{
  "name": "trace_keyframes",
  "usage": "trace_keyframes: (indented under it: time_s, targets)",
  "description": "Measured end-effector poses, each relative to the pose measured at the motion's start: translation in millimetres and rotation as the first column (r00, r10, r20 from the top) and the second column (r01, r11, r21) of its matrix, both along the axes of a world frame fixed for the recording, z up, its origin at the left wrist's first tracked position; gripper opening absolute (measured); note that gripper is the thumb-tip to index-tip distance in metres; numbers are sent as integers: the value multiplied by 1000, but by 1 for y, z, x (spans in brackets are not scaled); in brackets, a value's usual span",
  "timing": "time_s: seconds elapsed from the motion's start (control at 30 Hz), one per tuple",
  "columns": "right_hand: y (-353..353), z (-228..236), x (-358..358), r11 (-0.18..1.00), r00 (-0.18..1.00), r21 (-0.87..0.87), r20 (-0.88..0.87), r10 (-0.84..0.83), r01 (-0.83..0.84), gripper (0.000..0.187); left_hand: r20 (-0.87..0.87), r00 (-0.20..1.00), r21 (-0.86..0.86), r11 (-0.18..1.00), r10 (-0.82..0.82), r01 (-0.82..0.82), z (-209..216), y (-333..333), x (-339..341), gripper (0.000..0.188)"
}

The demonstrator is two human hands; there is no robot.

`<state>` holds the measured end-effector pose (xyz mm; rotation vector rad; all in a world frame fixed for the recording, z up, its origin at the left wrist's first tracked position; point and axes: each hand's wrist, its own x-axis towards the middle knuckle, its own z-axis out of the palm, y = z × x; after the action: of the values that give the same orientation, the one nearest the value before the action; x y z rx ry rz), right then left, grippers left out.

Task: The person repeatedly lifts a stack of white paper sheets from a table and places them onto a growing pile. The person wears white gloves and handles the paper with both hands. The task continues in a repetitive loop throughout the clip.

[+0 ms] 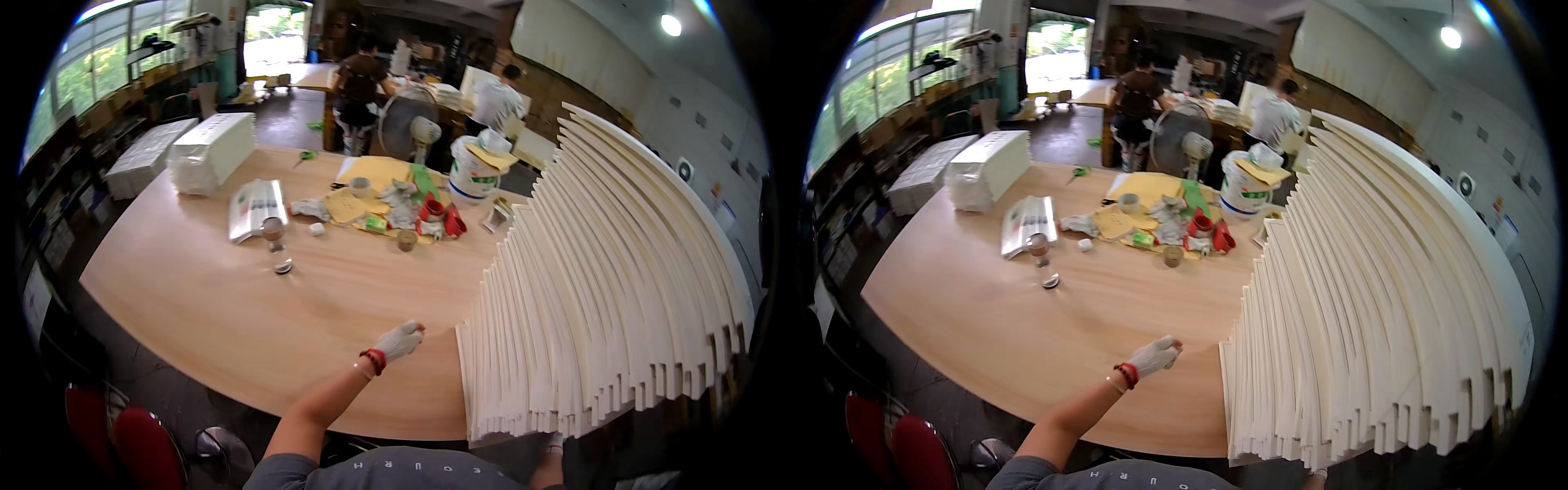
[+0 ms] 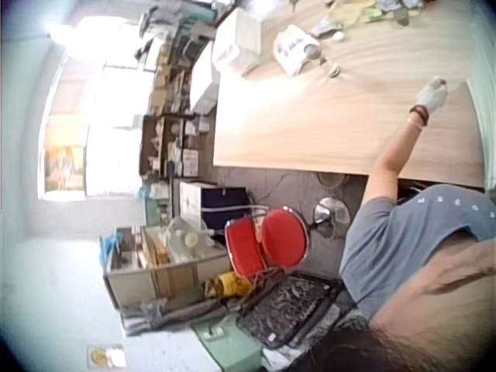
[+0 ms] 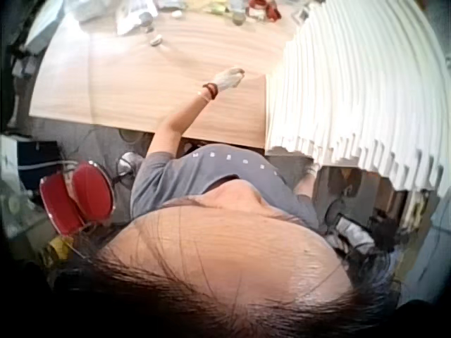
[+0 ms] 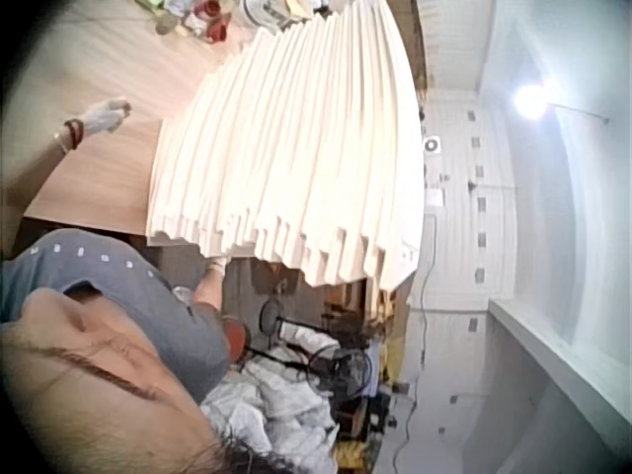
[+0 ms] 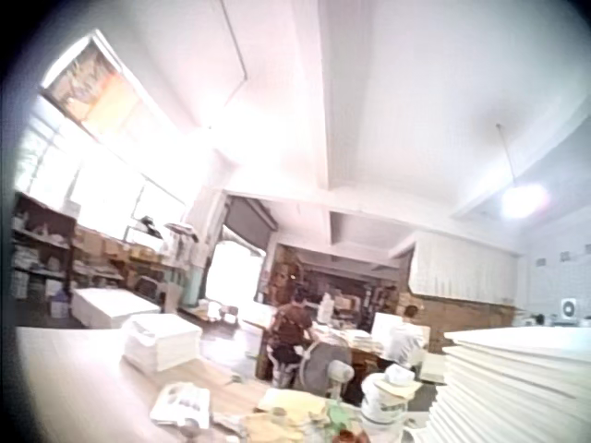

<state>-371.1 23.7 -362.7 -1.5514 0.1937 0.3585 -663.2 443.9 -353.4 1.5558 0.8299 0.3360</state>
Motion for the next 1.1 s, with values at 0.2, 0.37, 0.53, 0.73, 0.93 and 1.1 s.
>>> trace_keyframes:
  time_s: [0.2,0.37,0.53,0.73,0.93,1.1]
  targets:
    - [-74,10,-80,980,985,-105,51,-163,167,47,-157,982,223,965,-103,137,-14,62,110,45]
    - [-43,19,-99,952,971,-192,25,-237,237,48,-175,901,180,886,-398,426,-51,88,187,44]
    - [5,26,-89,946,974,-238,4,-228,222,49,-203,805,96,807,-557,582,-93,105,256,42]
    - [28,20,-85,946,977,-256,-26,-214,200,49,-211,681,23,692,-702,721,-122,119,295,37]
    - [39,15,-82,951,982,-256,-33,-188,174,50,175,909,-415,809,-378,416,-186,96,307,42]
    - [43,9,-87,955,982,-244,-42,-185,169,51,140,843,-153,830,-520,537,-182,100,299,52]
